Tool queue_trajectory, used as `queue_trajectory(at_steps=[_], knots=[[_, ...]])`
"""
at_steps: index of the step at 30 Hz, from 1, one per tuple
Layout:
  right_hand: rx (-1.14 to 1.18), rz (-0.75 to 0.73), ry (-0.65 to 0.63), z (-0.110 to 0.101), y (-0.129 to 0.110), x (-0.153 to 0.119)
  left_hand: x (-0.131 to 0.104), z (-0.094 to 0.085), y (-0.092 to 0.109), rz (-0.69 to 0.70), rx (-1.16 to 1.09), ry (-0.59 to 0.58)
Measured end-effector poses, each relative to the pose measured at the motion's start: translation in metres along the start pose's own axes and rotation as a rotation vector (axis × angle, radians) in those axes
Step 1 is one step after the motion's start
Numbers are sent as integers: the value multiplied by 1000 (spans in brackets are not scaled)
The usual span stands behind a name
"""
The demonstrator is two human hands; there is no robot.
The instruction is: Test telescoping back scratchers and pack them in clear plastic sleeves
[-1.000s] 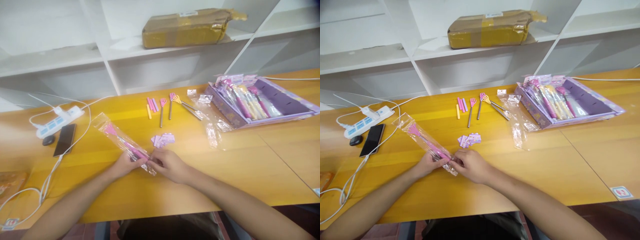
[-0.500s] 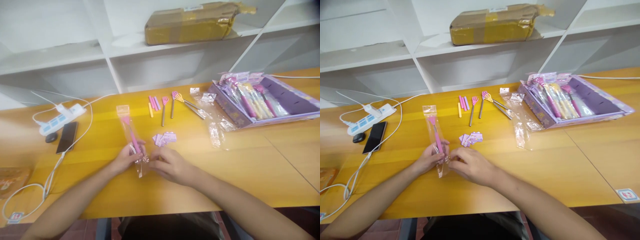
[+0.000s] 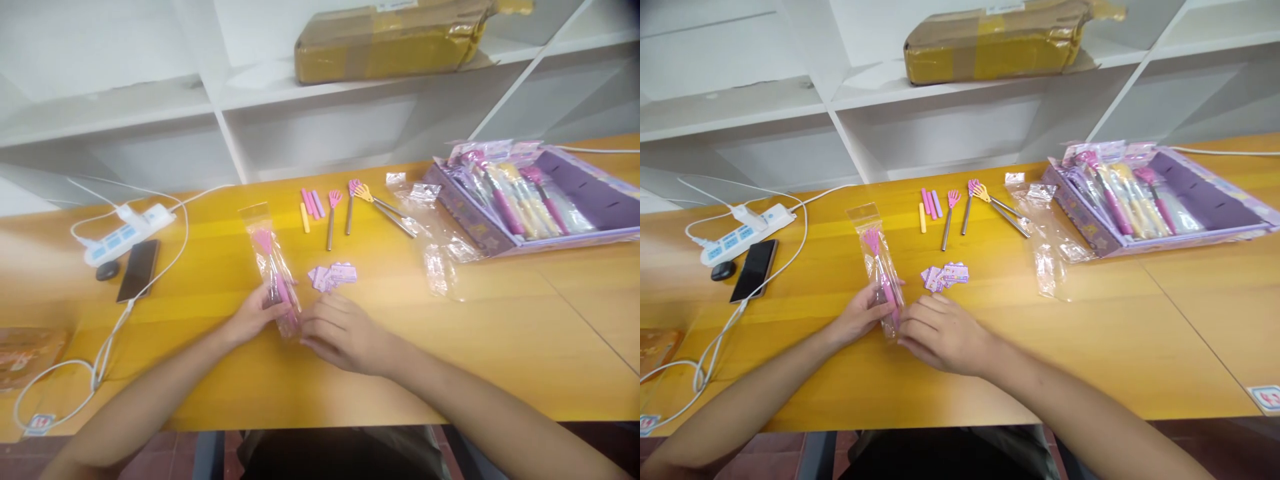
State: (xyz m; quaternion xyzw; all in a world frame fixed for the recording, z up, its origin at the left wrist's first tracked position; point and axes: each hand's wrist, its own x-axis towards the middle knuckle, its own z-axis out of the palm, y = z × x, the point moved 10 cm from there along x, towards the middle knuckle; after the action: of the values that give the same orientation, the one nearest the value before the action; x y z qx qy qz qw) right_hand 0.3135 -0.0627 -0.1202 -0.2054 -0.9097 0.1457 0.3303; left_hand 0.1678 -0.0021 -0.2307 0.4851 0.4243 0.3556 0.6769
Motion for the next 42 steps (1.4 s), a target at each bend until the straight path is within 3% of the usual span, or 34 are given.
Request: queue_trajectory(at_steps=[8, 14, 24, 42], knots=[[78, 198, 133, -4, 28, -5, -3, 11, 3, 49, 32, -138], [95, 237, 168, -2, 33, -8, -10, 27, 0, -3, 35, -268], [99, 275, 170, -1, 36, -10, -13, 32, -3, -52, 129, -244], [240, 461, 121, 8, 55, -16, -8, 40, 8, 50, 37, -287]])
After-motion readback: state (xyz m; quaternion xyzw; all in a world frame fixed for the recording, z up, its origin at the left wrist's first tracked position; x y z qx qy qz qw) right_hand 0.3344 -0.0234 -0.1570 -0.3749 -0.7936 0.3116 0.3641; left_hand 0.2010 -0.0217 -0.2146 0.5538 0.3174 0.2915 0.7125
